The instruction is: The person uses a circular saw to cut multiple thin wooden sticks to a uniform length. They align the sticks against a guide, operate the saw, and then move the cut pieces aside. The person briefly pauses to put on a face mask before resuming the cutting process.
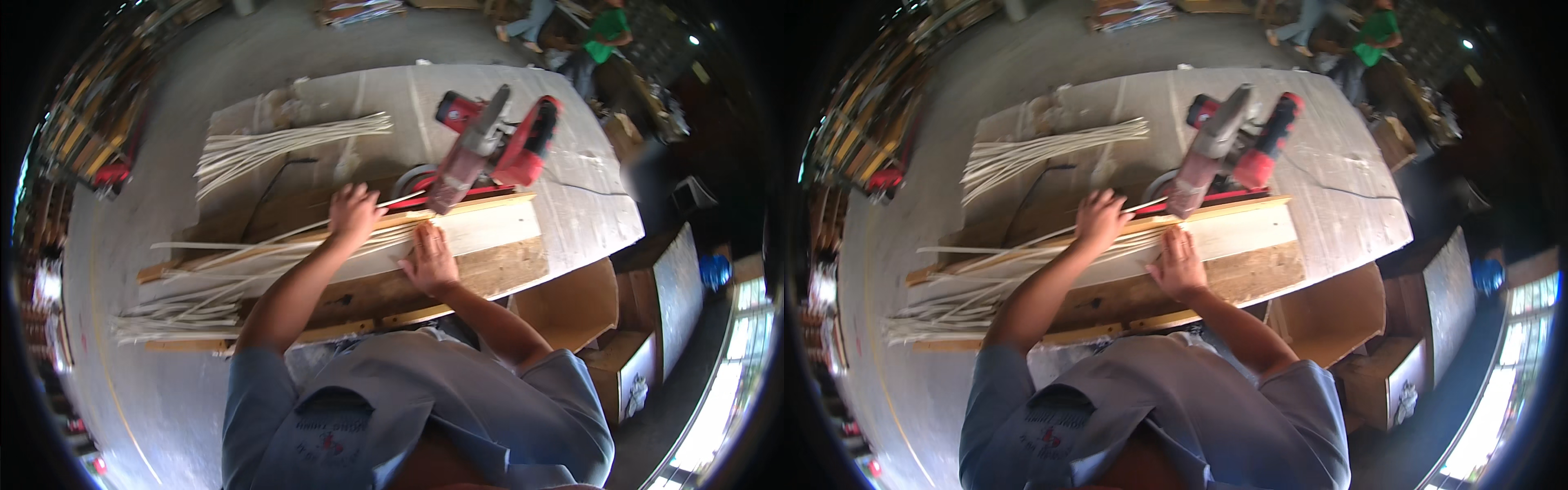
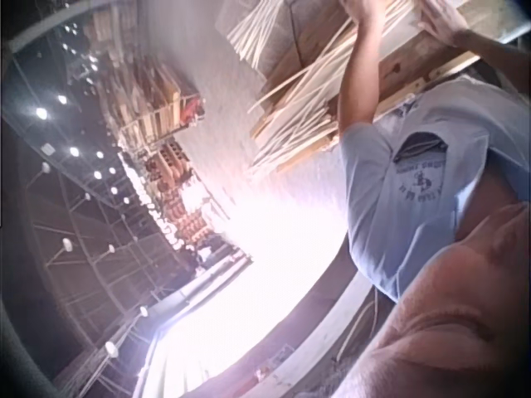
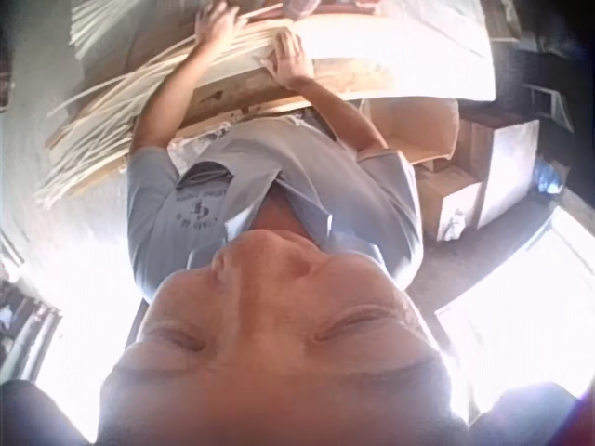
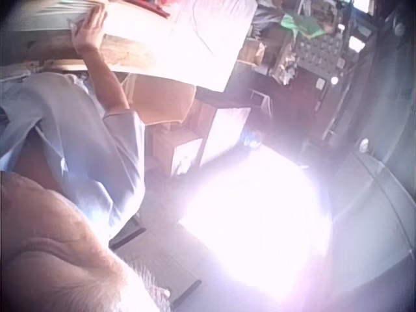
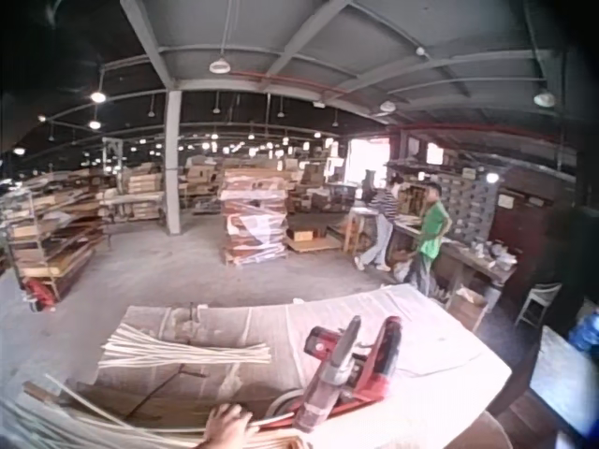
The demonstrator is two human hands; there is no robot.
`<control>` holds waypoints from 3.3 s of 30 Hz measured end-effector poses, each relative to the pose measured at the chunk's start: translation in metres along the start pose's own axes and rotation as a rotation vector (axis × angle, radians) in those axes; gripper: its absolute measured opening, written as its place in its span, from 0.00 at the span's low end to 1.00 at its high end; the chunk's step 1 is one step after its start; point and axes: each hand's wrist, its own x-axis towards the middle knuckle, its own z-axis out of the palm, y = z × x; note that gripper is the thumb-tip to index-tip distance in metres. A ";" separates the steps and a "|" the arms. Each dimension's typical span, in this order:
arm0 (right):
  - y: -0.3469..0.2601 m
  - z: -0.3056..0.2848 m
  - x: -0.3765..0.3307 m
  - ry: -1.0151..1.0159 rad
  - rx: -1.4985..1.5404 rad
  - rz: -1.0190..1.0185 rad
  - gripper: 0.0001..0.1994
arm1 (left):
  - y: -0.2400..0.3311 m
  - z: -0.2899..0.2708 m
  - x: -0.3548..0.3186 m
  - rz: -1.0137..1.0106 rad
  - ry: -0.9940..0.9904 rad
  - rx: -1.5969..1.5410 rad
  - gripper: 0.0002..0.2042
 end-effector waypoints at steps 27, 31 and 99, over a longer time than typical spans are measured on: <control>-0.005 0.008 0.006 -0.003 -0.005 -0.067 0.41 | -0.185 -0.280 -0.199 -0.062 -0.217 0.020 0.04; -0.005 0.001 0.006 -0.068 0.026 -0.033 0.41 | -0.224 -0.250 -0.252 -0.207 -0.338 0.033 0.04; -0.006 0.015 0.012 0.375 0.174 0.577 0.26 | 0.019 0.023 -0.029 0.455 -0.242 -0.119 0.19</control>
